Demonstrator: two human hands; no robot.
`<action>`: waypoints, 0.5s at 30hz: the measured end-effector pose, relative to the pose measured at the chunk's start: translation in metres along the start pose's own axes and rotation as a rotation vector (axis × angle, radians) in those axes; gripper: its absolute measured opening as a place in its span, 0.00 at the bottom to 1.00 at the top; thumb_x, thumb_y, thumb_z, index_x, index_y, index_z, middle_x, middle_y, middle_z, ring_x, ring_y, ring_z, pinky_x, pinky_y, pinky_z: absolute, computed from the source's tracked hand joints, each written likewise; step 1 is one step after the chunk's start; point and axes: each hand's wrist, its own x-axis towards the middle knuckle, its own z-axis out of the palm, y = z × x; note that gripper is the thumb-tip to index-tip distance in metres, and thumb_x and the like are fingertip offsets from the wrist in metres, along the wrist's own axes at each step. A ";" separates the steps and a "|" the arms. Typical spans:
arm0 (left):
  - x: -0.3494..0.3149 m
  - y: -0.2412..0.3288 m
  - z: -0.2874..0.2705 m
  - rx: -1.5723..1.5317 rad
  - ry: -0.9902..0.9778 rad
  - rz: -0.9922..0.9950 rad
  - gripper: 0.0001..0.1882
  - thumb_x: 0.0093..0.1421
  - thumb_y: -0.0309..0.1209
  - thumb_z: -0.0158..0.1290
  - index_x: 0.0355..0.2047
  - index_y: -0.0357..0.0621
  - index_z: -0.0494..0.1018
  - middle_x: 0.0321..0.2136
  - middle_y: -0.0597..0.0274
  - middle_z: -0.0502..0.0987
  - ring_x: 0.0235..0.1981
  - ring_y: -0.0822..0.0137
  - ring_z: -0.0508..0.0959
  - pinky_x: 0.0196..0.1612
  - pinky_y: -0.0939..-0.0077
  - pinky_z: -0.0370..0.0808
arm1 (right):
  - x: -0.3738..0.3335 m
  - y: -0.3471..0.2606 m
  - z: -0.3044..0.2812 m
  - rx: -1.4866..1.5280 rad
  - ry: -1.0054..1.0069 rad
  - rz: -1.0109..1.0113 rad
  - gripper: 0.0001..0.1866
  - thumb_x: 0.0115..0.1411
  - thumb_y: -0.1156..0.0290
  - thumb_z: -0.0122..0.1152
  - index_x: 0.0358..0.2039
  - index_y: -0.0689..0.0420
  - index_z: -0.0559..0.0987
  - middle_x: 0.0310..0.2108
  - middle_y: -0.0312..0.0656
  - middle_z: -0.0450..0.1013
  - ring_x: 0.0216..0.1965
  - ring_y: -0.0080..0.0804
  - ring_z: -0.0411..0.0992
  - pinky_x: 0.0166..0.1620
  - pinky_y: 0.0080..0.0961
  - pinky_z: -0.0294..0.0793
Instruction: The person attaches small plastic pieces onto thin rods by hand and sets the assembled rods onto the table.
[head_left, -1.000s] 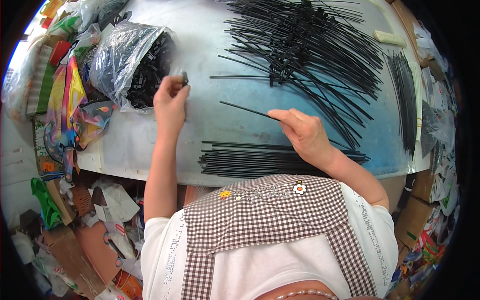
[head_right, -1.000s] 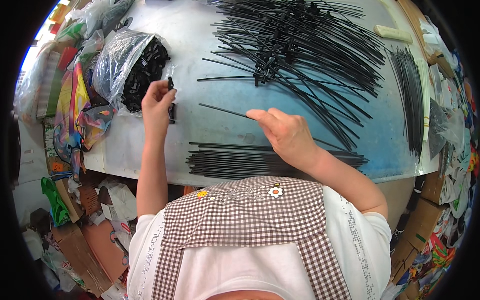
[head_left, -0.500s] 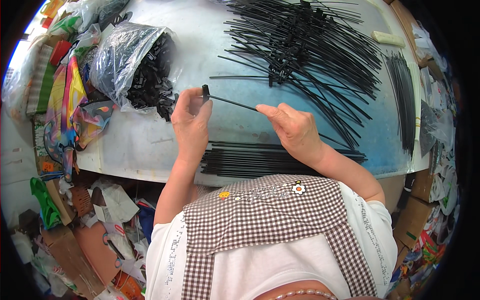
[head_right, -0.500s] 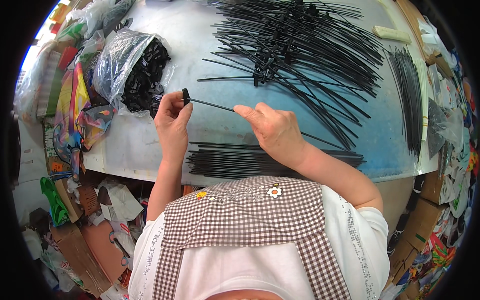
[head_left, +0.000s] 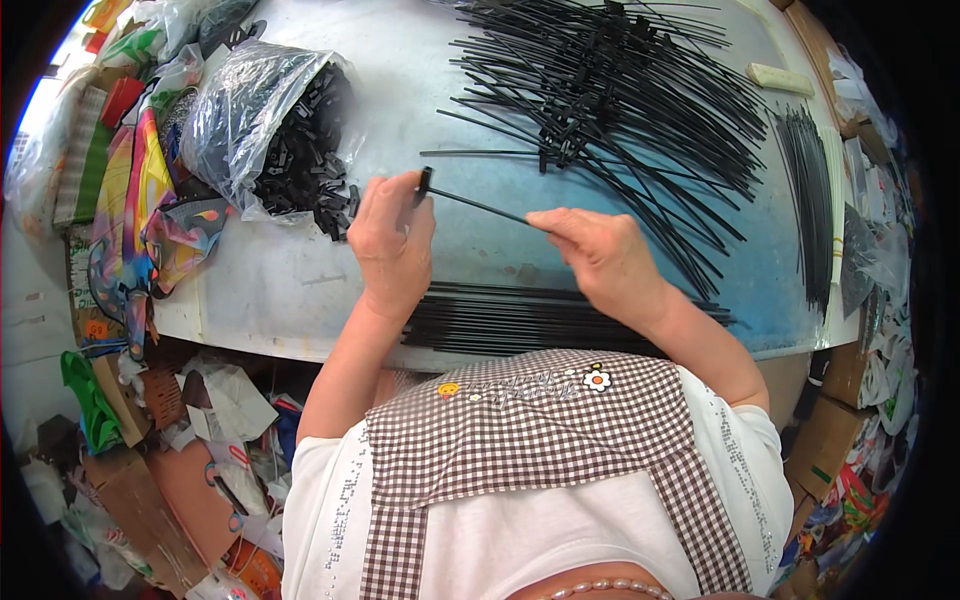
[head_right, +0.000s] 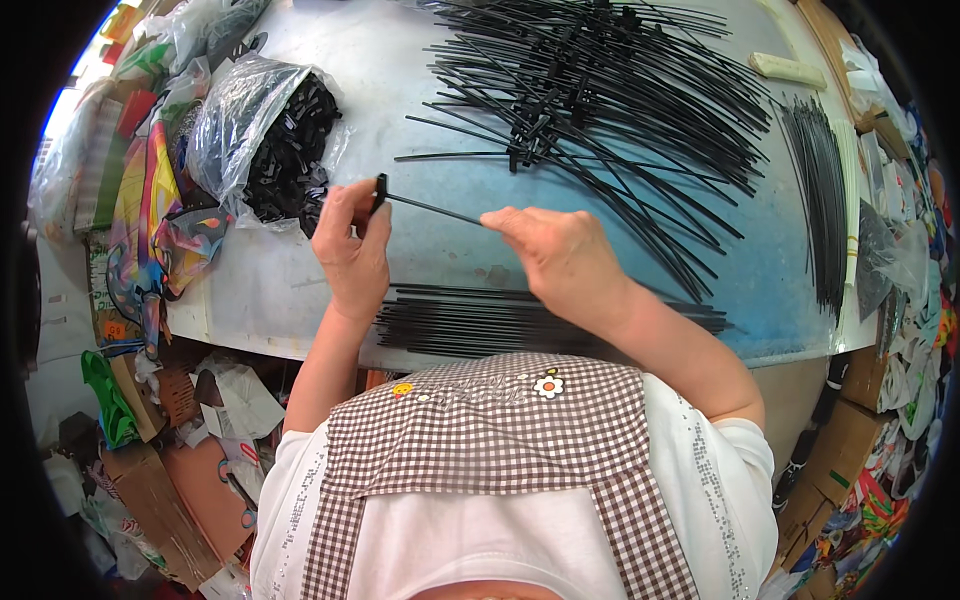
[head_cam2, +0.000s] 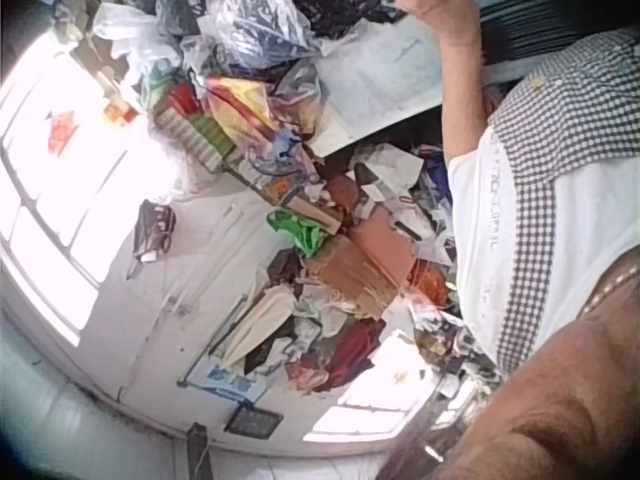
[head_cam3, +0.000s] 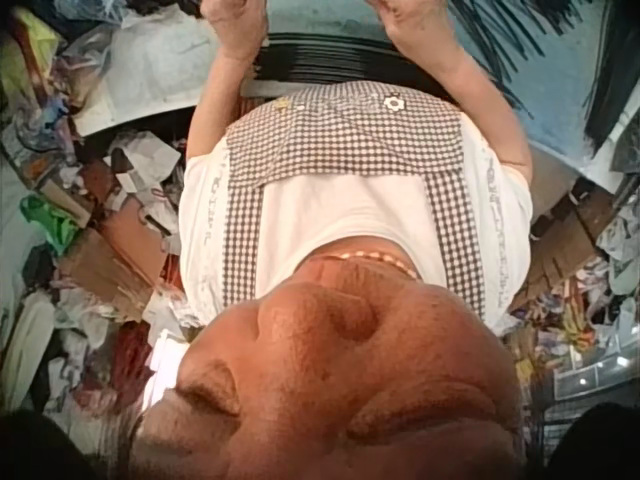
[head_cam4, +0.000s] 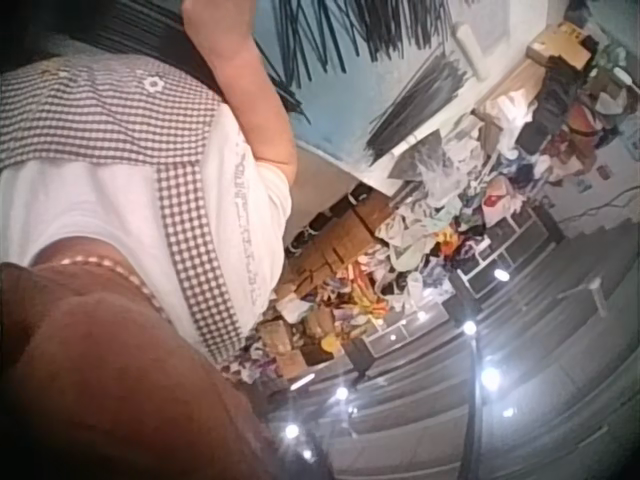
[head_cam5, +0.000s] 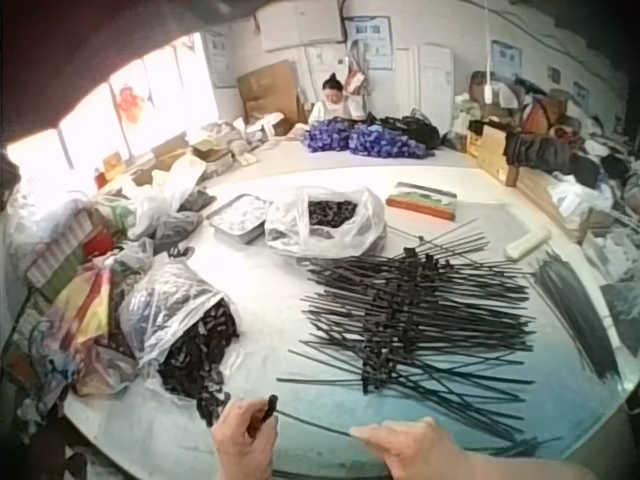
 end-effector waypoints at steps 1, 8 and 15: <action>0.001 -0.002 -0.001 -0.019 -0.038 0.032 0.14 0.52 0.15 0.56 0.40 0.36 0.75 0.27 0.57 0.72 0.25 0.64 0.73 0.28 0.73 0.70 | 0.002 -0.002 -0.012 -0.109 -0.050 0.003 0.19 0.55 0.85 0.60 0.47 0.56 0.81 0.20 0.42 0.70 0.19 0.38 0.71 0.20 0.29 0.69; -0.002 0.013 0.013 0.050 0.013 0.103 0.14 0.52 0.15 0.56 0.40 0.37 0.75 0.27 0.56 0.73 0.24 0.60 0.74 0.27 0.69 0.71 | -0.005 -0.009 -0.002 -0.161 -0.015 0.013 0.17 0.56 0.84 0.60 0.46 0.57 0.81 0.22 0.43 0.73 0.22 0.41 0.75 0.21 0.30 0.71; -0.012 0.042 0.039 0.015 -0.065 0.174 0.15 0.52 0.15 0.56 0.40 0.38 0.74 0.28 0.55 0.74 0.22 0.56 0.75 0.27 0.65 0.73 | 0.014 -0.012 0.016 -0.123 0.065 0.025 0.11 0.59 0.81 0.61 0.42 0.57 0.80 0.24 0.44 0.75 0.23 0.42 0.76 0.22 0.31 0.72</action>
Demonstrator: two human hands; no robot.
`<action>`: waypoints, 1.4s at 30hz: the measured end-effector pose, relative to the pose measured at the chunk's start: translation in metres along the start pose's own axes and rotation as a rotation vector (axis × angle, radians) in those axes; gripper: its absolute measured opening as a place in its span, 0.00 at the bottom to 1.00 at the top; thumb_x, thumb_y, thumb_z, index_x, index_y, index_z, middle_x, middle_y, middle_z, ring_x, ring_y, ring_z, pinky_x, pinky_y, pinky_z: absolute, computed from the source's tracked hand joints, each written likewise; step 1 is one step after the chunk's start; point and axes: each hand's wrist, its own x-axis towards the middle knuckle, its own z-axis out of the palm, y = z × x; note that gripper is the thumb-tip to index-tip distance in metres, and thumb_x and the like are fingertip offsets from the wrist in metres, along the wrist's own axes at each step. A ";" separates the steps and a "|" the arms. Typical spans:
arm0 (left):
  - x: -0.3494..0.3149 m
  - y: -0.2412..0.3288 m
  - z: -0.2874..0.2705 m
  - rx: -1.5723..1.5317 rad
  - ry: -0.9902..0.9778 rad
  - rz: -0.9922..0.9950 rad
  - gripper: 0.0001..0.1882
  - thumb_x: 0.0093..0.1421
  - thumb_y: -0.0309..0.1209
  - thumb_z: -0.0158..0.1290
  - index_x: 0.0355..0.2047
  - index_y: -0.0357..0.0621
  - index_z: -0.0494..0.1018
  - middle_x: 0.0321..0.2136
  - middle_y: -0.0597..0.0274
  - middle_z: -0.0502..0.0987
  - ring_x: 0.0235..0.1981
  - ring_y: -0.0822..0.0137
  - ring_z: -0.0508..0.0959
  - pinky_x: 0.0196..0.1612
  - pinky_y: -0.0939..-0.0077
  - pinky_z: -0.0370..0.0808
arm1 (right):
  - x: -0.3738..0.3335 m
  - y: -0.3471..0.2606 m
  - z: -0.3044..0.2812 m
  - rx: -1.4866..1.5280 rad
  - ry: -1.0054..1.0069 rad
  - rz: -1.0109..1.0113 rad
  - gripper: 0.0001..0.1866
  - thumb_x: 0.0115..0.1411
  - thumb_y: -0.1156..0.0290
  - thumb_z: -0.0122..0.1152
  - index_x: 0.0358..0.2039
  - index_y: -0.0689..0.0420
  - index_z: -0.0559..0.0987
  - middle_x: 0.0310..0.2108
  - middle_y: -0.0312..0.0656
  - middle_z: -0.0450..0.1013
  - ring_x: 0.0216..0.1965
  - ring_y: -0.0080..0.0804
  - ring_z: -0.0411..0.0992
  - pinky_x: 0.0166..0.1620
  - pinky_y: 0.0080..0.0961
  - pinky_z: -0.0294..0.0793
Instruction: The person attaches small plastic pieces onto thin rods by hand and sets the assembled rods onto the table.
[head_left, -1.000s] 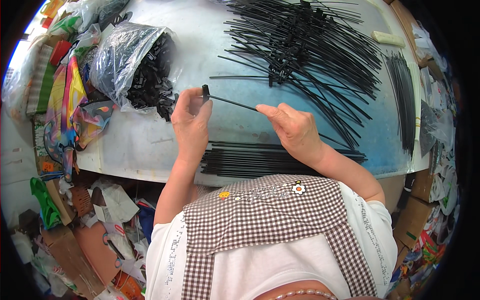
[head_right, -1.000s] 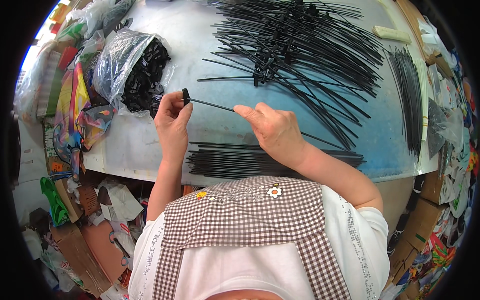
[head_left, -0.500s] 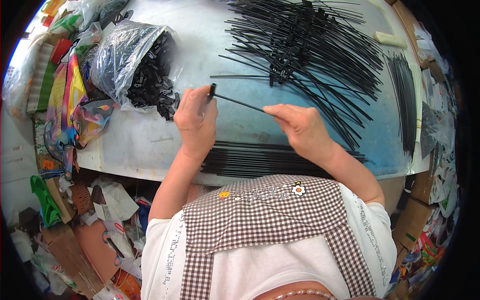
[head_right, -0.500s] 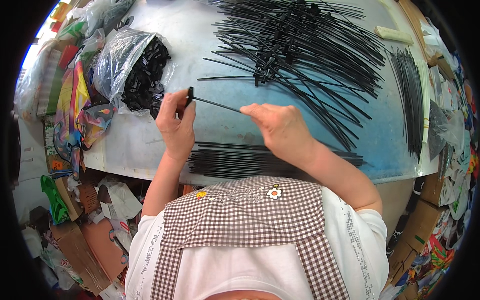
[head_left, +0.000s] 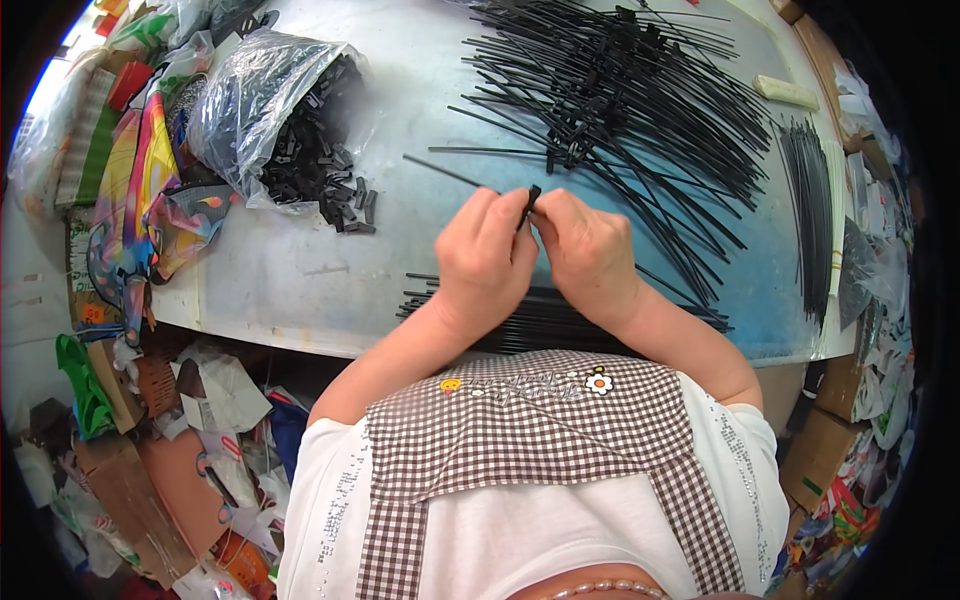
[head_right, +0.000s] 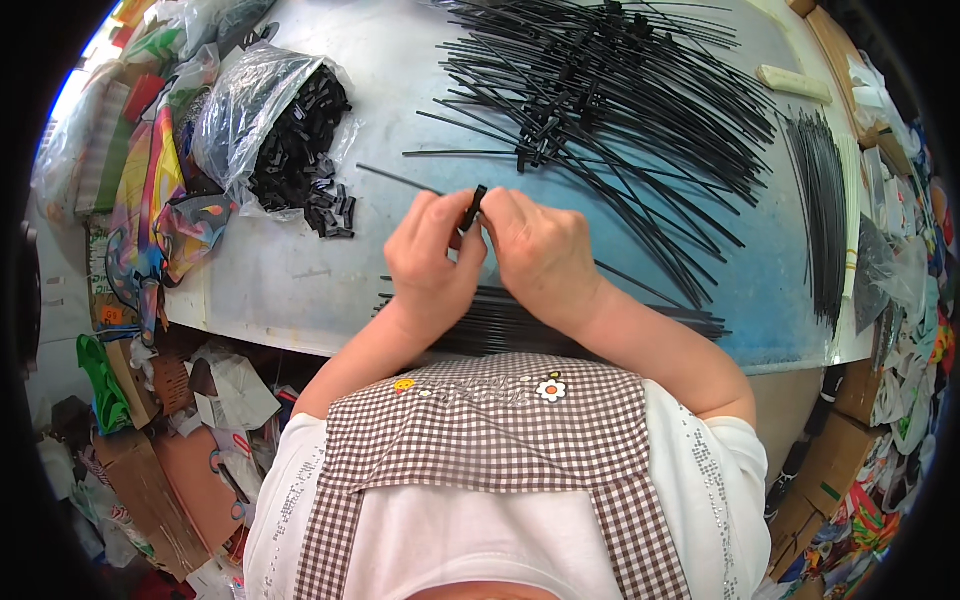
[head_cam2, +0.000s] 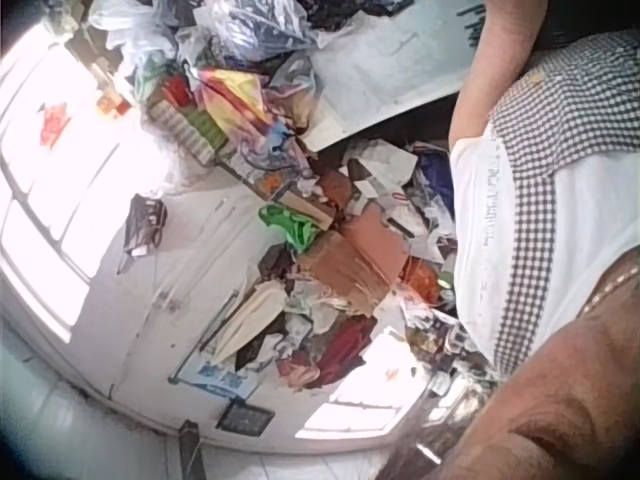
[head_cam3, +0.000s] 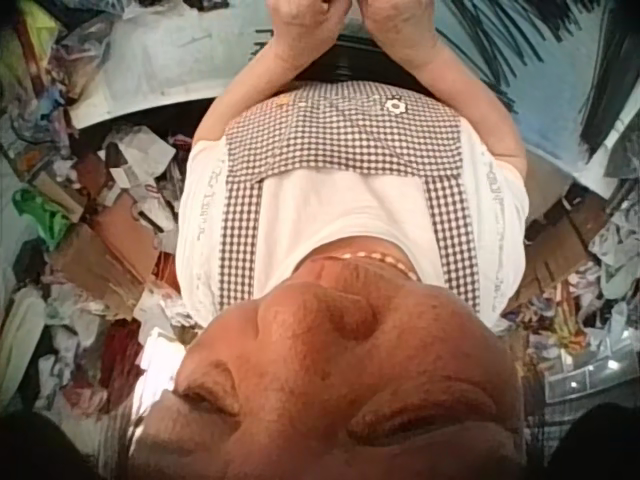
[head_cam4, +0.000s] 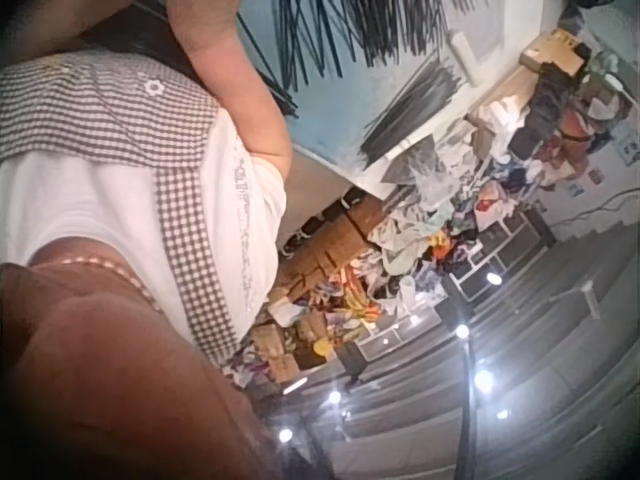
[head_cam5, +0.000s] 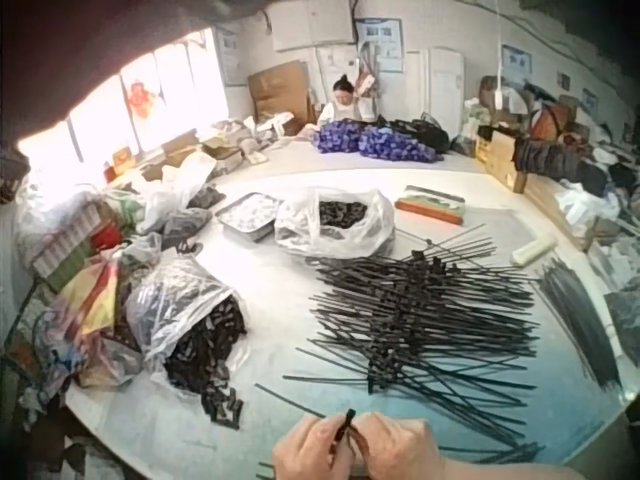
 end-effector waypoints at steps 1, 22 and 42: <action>0.001 0.002 0.002 -0.015 -0.006 0.037 0.15 0.51 0.15 0.55 0.41 0.38 0.74 0.28 0.55 0.74 0.22 0.56 0.75 0.27 0.65 0.73 | 0.004 0.001 -0.006 0.000 -0.039 0.063 0.09 0.59 0.80 0.62 0.41 0.58 0.80 0.24 0.44 0.75 0.23 0.42 0.76 0.23 0.32 0.72; -0.049 -0.099 -0.103 0.554 -0.063 -0.258 0.15 0.55 0.19 0.58 0.43 0.39 0.73 0.39 0.49 0.72 0.40 0.47 0.75 0.40 0.58 0.74 | -0.050 0.020 -0.041 -0.046 -0.556 -0.006 0.13 0.52 0.73 0.70 0.38 0.56 0.78 0.34 0.40 0.72 0.39 0.40 0.70 0.45 0.34 0.67; -0.036 -0.079 -0.092 -1.067 0.022 -0.865 0.11 0.69 0.29 0.51 0.49 0.40 0.75 0.34 0.68 0.75 0.32 0.76 0.71 0.37 0.81 0.66 | -0.056 0.018 -0.038 0.081 -0.578 0.046 0.08 0.56 0.78 0.64 0.31 0.58 0.72 0.31 0.41 0.72 0.34 0.41 0.72 0.40 0.35 0.70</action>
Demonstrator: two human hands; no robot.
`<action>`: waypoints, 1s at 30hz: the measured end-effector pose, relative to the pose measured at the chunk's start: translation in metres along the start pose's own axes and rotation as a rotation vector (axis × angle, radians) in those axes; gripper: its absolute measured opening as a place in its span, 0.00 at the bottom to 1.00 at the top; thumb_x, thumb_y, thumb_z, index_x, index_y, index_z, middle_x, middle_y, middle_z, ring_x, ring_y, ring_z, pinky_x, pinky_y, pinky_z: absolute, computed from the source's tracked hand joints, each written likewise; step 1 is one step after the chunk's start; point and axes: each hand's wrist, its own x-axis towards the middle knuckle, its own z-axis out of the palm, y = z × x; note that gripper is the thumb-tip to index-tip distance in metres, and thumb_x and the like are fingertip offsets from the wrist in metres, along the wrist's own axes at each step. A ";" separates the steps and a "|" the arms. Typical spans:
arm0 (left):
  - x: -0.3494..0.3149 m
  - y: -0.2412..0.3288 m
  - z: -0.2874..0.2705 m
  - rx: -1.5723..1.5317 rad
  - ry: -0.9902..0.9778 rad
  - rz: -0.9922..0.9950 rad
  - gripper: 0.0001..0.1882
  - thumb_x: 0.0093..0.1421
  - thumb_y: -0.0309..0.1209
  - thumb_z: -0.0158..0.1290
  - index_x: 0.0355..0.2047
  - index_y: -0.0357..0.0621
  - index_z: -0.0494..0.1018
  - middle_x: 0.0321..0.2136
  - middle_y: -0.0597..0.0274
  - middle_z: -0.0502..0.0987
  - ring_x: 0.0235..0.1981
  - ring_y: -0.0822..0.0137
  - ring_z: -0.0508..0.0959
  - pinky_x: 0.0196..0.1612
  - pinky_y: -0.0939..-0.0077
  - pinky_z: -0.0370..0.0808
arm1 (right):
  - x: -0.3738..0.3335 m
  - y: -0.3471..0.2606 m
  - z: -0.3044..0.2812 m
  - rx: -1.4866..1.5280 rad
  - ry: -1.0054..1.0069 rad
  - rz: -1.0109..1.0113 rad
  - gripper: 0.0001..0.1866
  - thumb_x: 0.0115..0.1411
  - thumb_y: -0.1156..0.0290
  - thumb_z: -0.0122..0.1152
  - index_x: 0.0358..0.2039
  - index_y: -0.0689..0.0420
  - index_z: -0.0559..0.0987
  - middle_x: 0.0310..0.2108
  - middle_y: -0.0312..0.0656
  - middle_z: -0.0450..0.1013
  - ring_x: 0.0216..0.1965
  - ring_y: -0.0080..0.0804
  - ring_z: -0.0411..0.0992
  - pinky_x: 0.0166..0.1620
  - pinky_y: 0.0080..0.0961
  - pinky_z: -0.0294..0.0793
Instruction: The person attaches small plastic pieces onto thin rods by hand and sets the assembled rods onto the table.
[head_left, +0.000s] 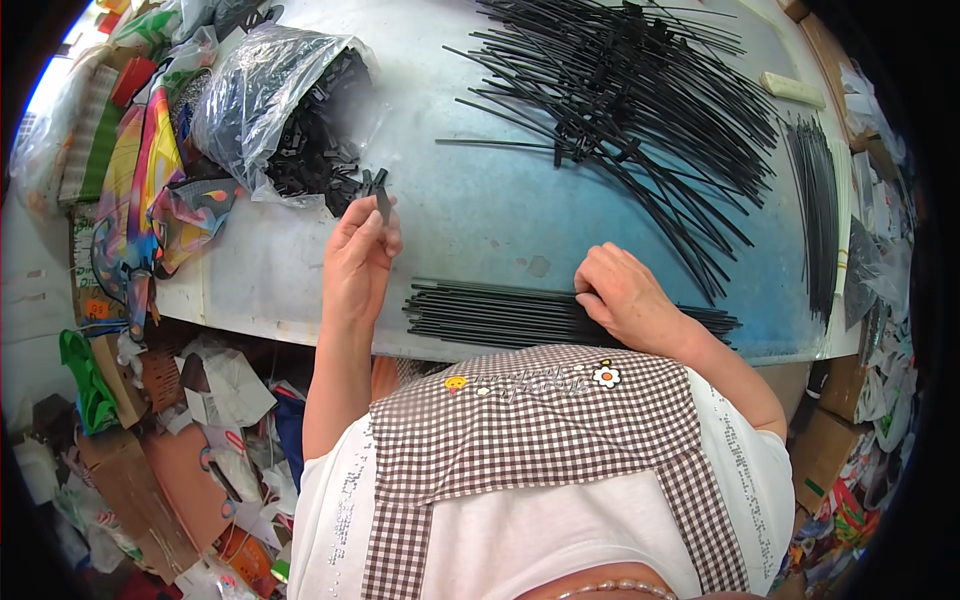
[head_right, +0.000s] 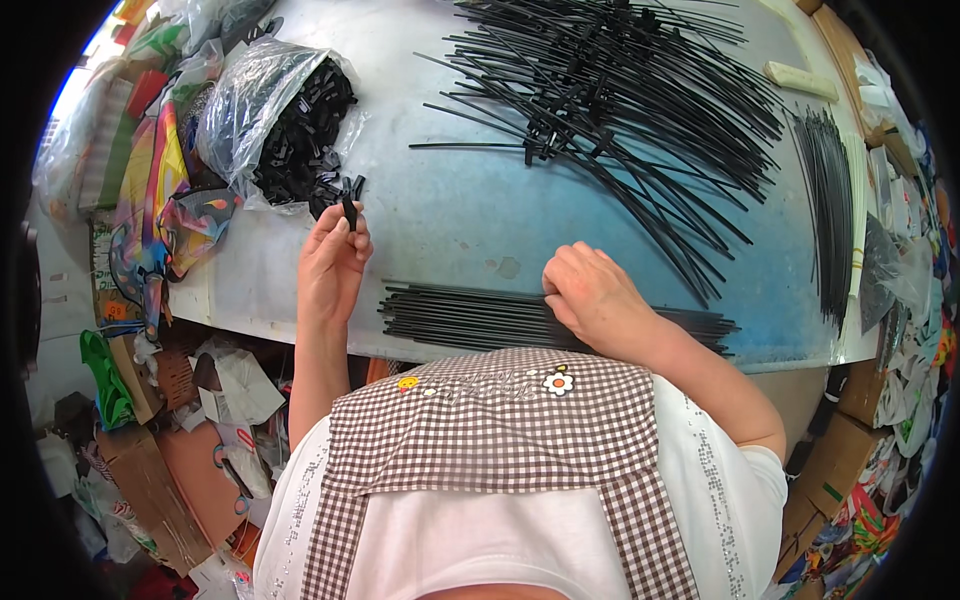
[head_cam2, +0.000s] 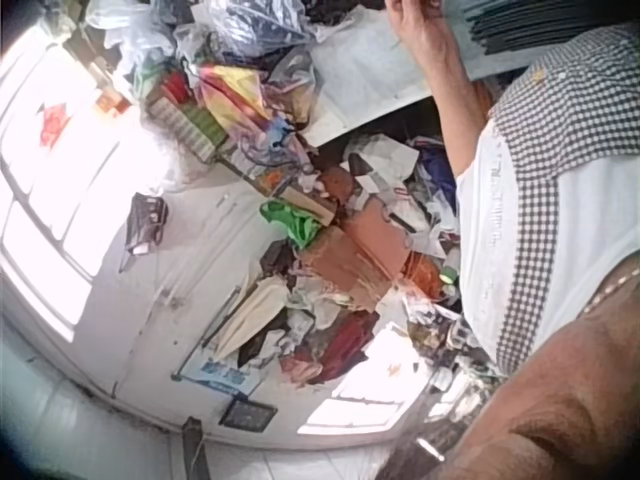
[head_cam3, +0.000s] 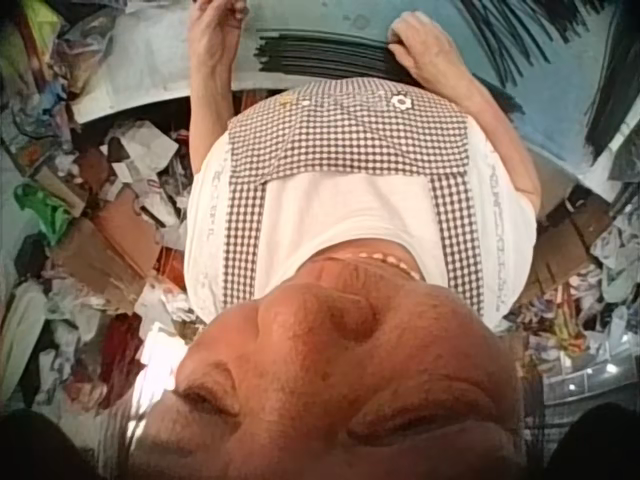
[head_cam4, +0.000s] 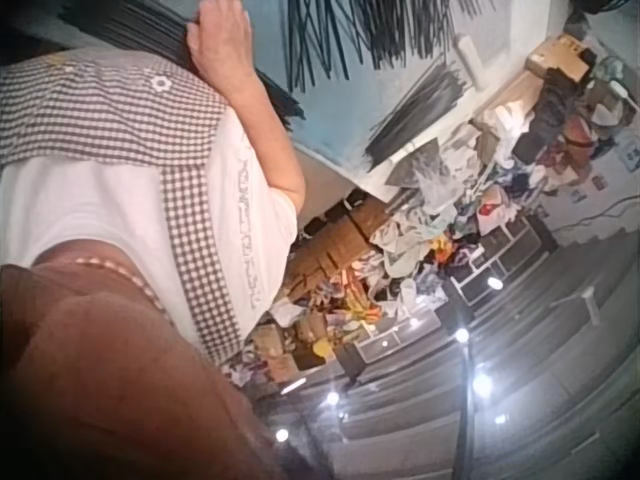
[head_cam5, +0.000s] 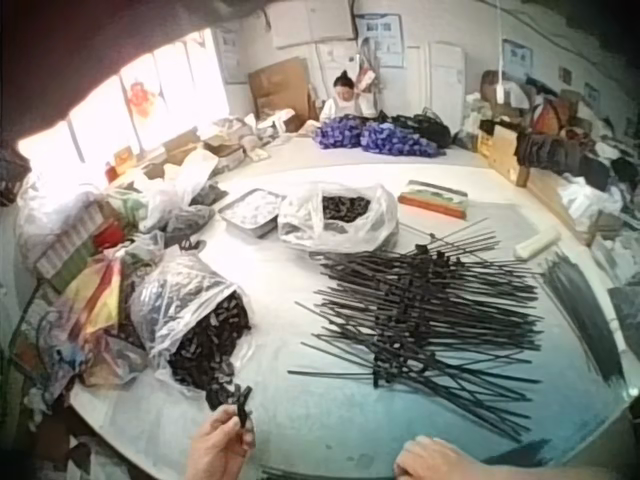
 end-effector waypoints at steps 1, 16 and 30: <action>0.000 0.000 0.002 -0.034 -0.002 -0.002 0.11 0.69 0.29 0.51 0.49 0.40 0.75 0.34 0.67 0.75 0.33 0.75 0.71 0.37 0.81 0.66 | 0.002 -0.001 0.000 0.093 0.060 0.072 0.08 0.56 0.79 0.64 0.33 0.59 0.73 0.30 0.42 0.73 0.32 0.41 0.72 0.38 0.34 0.71; 0.004 -0.005 0.013 -0.319 -0.061 -0.031 0.08 0.67 0.25 0.54 0.46 0.43 0.76 0.39 0.62 0.77 0.32 0.71 0.70 0.36 0.76 0.67 | 0.011 -0.008 -0.004 0.212 0.305 0.073 0.20 0.57 0.86 0.59 0.49 0.56 0.81 0.25 0.43 0.74 0.22 0.38 0.72 0.26 0.29 0.70; 0.003 0.000 0.000 -0.162 -0.221 -0.159 0.07 0.58 0.22 0.61 0.33 0.43 0.73 0.28 0.67 0.72 0.26 0.72 0.67 0.30 0.80 0.63 | 0.007 -0.005 -0.044 0.503 0.068 0.234 0.13 0.59 0.82 0.62 0.44 0.58 0.84 0.24 0.41 0.76 0.20 0.26 0.71 0.25 0.22 0.69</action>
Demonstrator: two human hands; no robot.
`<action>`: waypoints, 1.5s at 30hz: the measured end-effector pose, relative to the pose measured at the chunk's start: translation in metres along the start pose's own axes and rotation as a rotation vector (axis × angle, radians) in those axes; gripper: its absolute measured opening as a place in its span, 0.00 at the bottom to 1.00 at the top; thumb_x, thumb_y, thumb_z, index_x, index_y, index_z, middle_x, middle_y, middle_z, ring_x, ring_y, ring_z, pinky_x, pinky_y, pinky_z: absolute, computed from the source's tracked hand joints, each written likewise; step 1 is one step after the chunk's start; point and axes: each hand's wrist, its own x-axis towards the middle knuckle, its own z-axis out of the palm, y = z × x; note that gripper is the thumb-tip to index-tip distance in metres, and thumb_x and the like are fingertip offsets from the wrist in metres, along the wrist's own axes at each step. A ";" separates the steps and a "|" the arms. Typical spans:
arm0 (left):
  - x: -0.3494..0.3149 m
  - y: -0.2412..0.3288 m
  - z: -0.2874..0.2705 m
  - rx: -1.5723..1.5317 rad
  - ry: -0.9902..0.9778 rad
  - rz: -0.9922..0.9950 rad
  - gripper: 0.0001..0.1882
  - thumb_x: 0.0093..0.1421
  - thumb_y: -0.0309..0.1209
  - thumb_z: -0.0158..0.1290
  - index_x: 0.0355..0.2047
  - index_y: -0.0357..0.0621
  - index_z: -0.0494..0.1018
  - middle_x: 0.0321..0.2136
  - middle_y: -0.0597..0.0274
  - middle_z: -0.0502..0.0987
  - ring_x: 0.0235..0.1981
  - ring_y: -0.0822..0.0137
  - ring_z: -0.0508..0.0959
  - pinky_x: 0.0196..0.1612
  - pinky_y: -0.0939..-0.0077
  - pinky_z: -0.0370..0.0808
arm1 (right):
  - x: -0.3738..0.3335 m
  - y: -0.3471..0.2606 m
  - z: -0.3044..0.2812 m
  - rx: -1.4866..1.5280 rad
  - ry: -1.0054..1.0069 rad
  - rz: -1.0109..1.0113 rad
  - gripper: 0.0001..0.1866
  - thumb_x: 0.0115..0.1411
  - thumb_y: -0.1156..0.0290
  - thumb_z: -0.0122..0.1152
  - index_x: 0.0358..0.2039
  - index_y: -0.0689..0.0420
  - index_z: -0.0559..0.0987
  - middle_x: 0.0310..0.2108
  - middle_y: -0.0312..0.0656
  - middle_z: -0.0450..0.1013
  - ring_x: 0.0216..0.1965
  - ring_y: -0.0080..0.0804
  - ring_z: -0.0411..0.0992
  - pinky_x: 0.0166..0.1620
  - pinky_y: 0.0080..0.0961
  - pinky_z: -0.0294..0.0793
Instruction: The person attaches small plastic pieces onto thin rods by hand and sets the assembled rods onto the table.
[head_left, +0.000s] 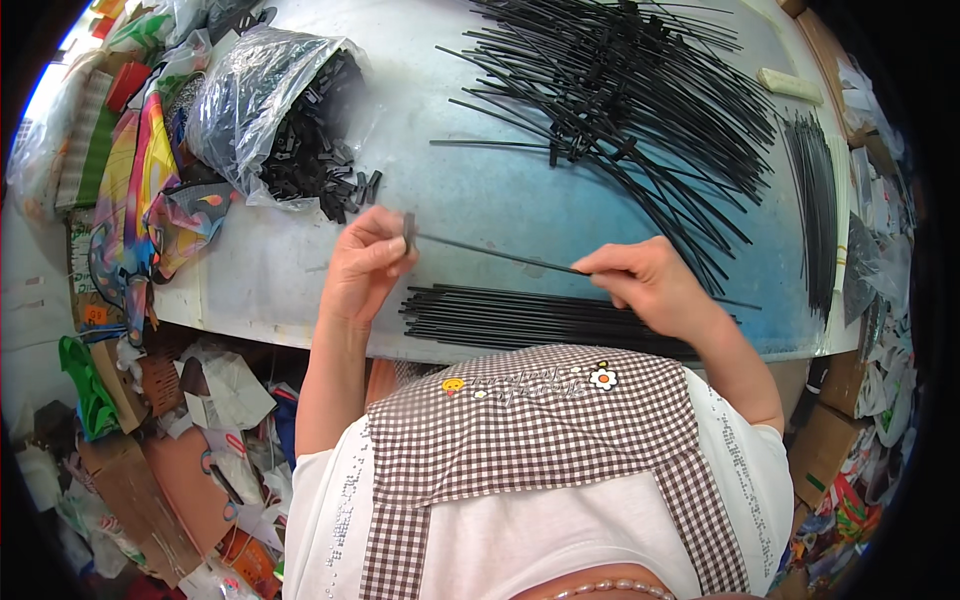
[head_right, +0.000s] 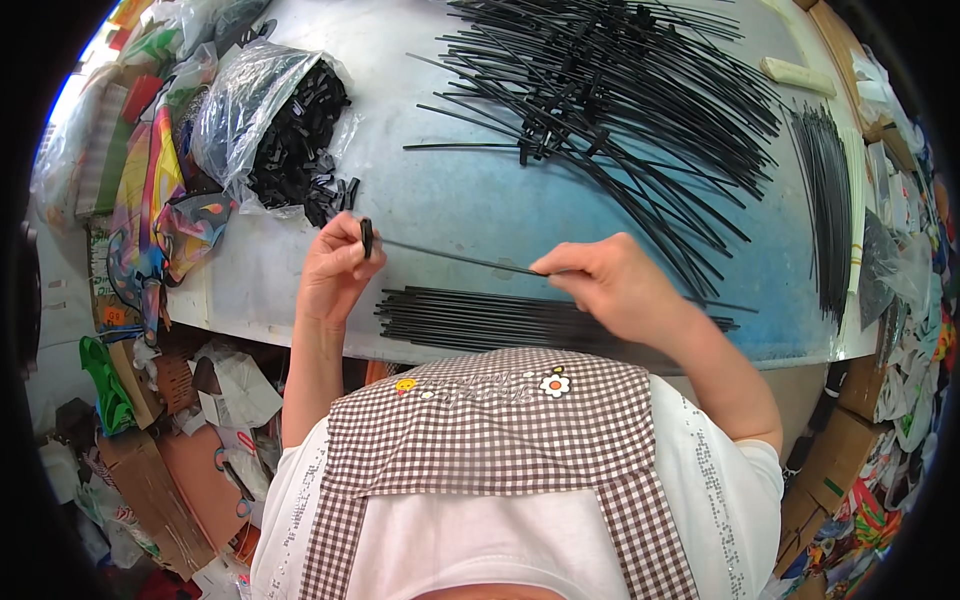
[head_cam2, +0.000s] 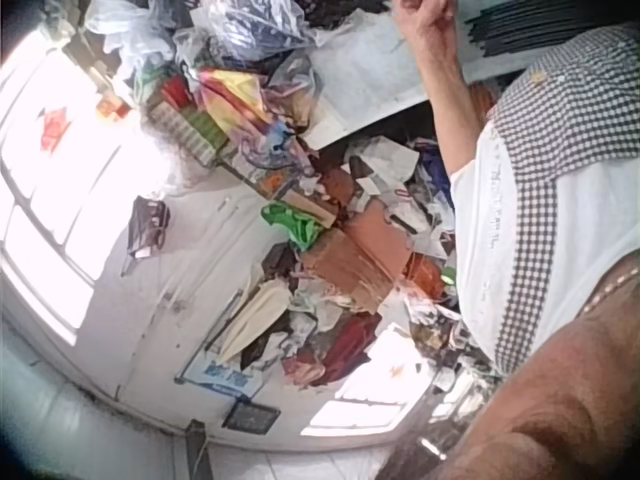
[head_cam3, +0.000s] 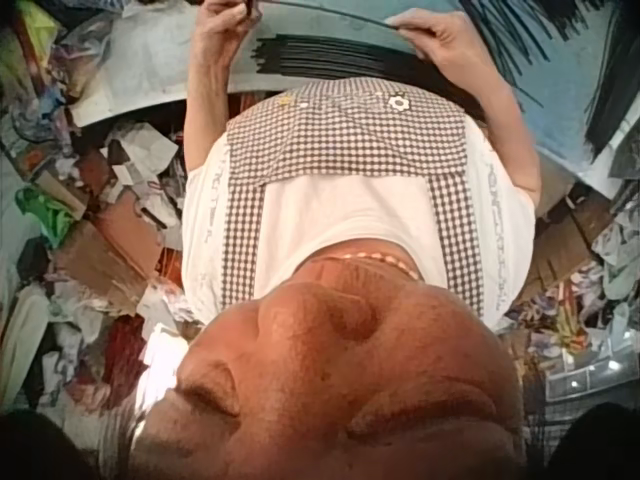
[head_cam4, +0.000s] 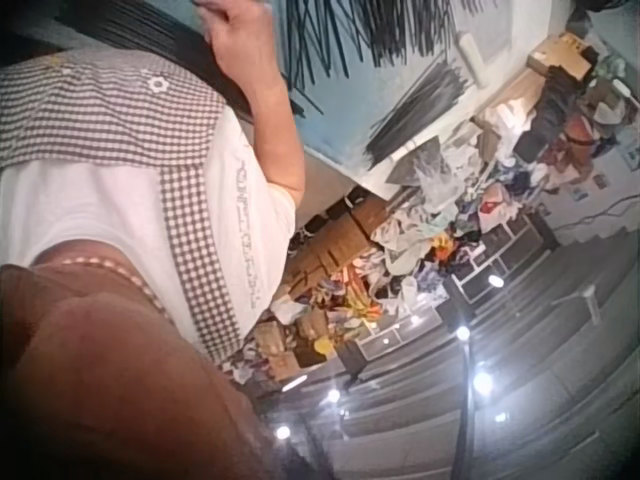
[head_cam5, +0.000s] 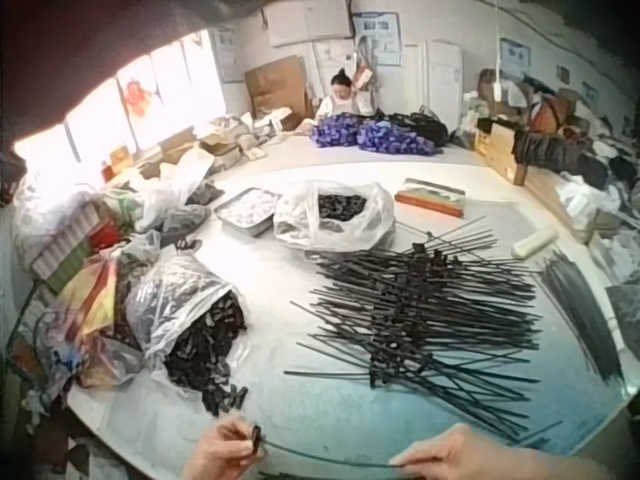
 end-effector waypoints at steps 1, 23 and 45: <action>-0.002 0.002 -0.001 0.054 -0.056 -0.027 0.07 0.57 0.22 0.61 0.33 0.43 0.73 0.28 0.67 0.71 0.26 0.72 0.66 0.29 0.80 0.63 | 0.001 -0.002 -0.004 0.081 -0.108 0.128 0.12 0.60 0.82 0.62 0.44 0.58 0.84 0.23 0.41 0.76 0.20 0.26 0.71 0.25 0.21 0.69; 0.000 -0.015 0.080 0.221 -0.136 -0.013 0.08 0.61 0.25 0.58 0.40 0.41 0.73 0.32 0.64 0.75 0.26 0.75 0.70 0.28 0.79 0.65 | 0.011 -0.019 0.023 0.037 0.080 -0.155 0.06 0.62 0.81 0.60 0.39 0.61 0.81 0.22 0.40 0.75 0.19 0.25 0.72 0.23 0.21 0.69; 0.032 0.003 -0.013 1.746 0.583 0.588 0.08 0.58 0.25 0.60 0.37 0.41 0.72 0.33 0.56 0.72 0.30 0.55 0.76 0.33 0.62 0.73 | 0.101 0.097 -0.034 -1.355 0.521 -0.326 0.39 0.55 0.76 0.66 0.67 0.37 0.69 0.60 0.38 0.61 0.54 0.38 0.65 0.54 0.35 0.66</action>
